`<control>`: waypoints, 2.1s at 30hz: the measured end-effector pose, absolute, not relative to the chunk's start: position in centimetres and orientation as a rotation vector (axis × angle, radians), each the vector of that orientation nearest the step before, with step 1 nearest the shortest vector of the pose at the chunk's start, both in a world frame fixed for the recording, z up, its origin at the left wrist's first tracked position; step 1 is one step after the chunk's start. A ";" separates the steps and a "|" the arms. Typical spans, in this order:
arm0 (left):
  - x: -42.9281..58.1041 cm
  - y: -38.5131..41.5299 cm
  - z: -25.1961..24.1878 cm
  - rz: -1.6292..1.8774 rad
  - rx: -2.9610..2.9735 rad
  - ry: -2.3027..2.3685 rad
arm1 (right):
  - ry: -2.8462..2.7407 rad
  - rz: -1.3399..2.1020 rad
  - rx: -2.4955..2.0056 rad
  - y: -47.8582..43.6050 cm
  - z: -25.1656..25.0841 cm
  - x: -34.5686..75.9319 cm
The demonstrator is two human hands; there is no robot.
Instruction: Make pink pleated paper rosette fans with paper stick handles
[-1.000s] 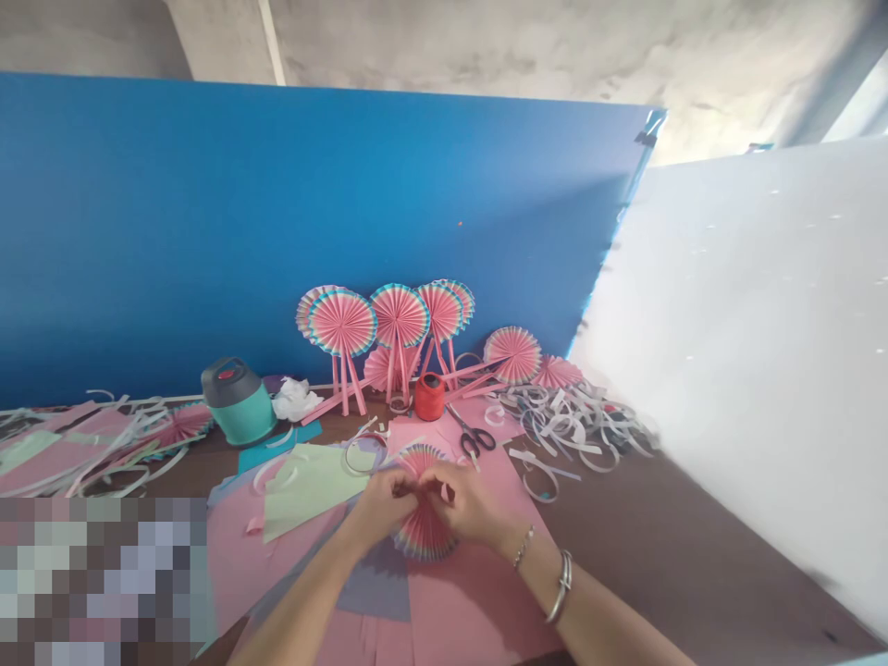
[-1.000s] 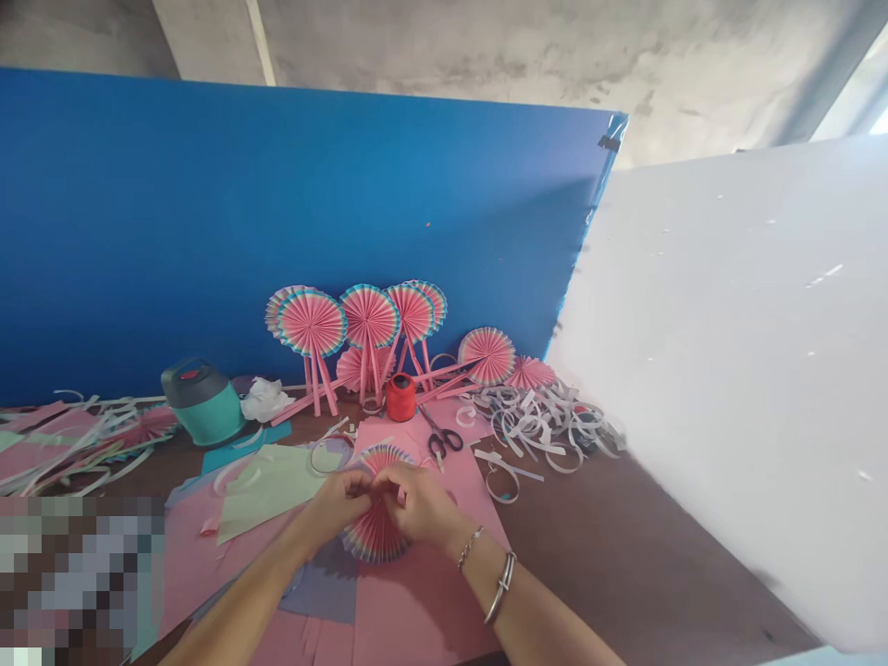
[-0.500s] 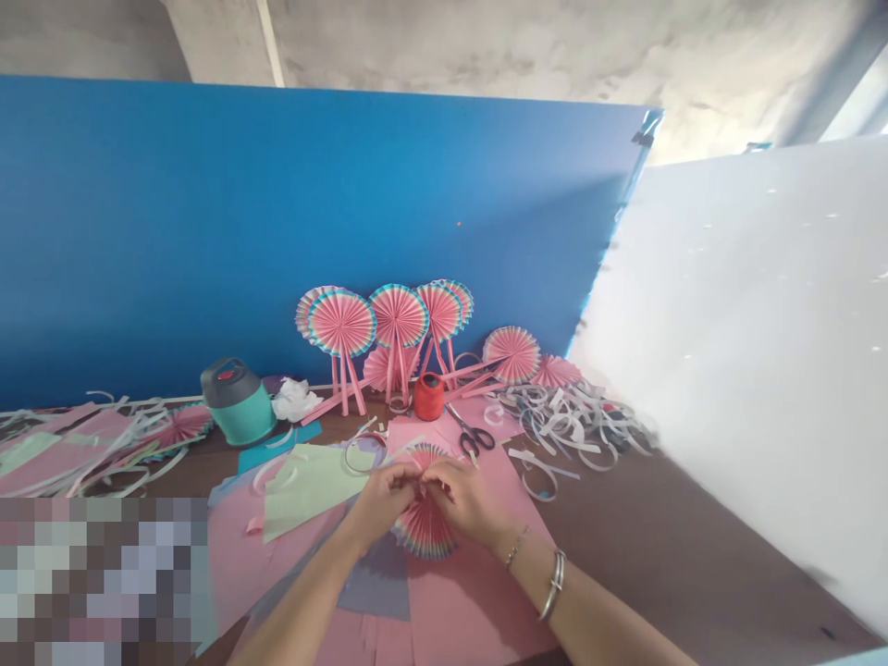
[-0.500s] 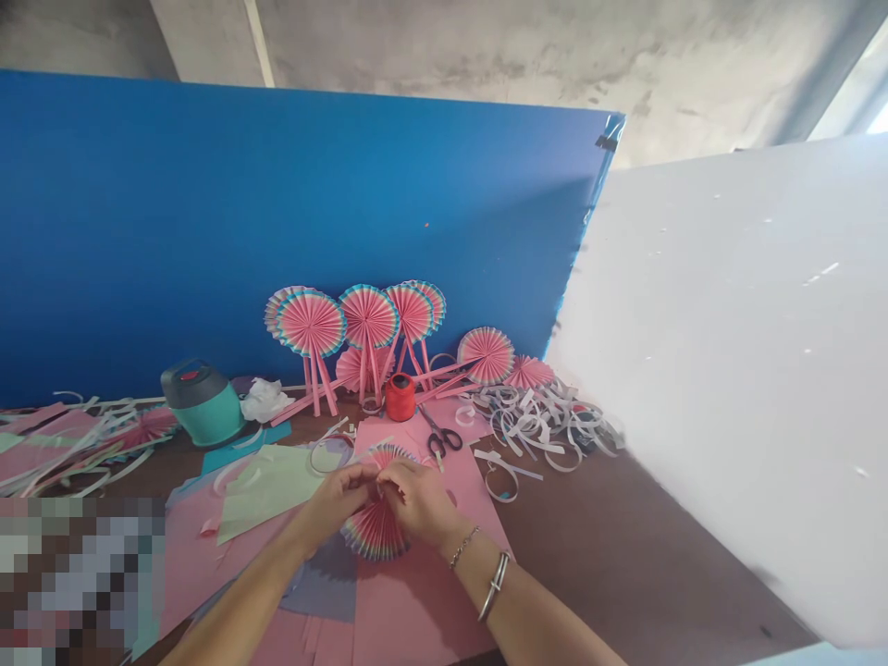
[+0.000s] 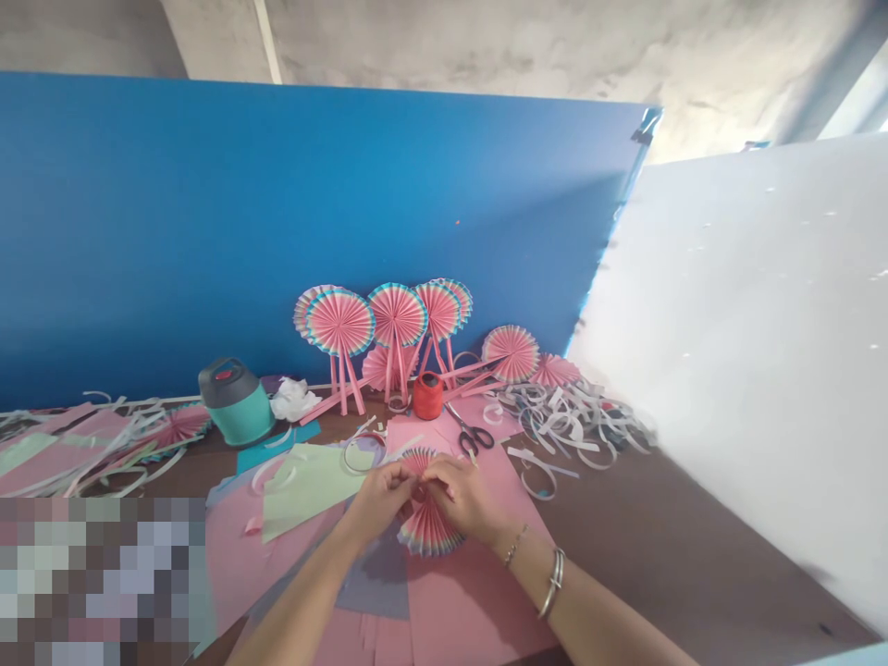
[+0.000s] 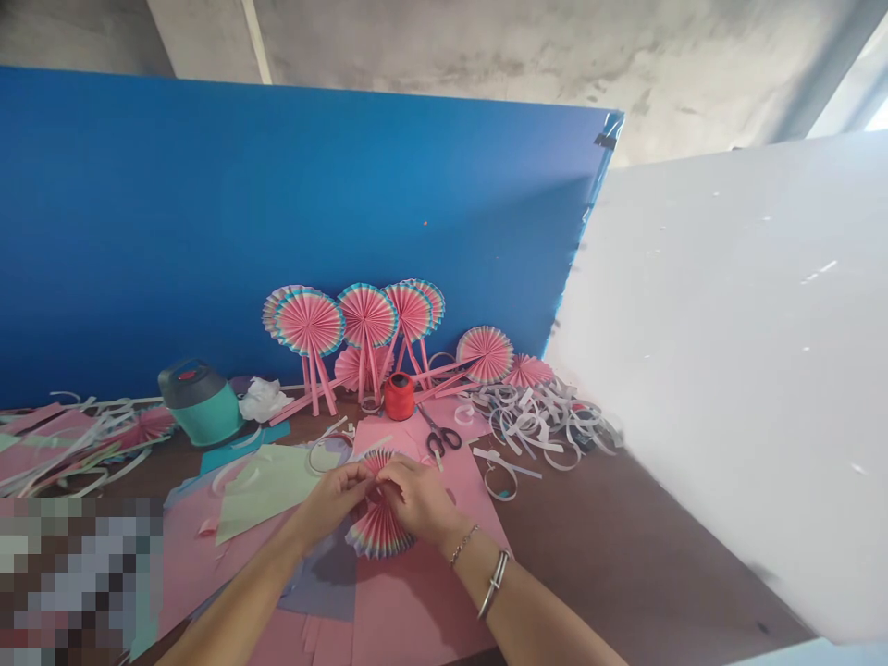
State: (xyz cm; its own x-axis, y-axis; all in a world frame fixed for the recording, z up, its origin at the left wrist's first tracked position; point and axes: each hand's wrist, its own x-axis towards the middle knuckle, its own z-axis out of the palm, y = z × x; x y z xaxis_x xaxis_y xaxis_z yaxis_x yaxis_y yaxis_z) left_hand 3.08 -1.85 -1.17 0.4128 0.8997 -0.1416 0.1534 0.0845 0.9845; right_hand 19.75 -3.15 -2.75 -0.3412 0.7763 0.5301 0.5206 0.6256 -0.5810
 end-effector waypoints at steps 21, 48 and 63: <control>1.7 -0.3 -3.7 0.618 1.527 1.290 | -2.105 0.428 -1.500 -2.9 -1.4 21.0; 2.8 -1.6 -2.1 0.575 2.257 1.425 | -1.515 1.038 -1.327 -2.1 -2.4 20.1; 1.7 -1.1 -2.1 0.478 2.210 1.567 | -0.654 1.621 -1.086 -0.7 -3.7 21.3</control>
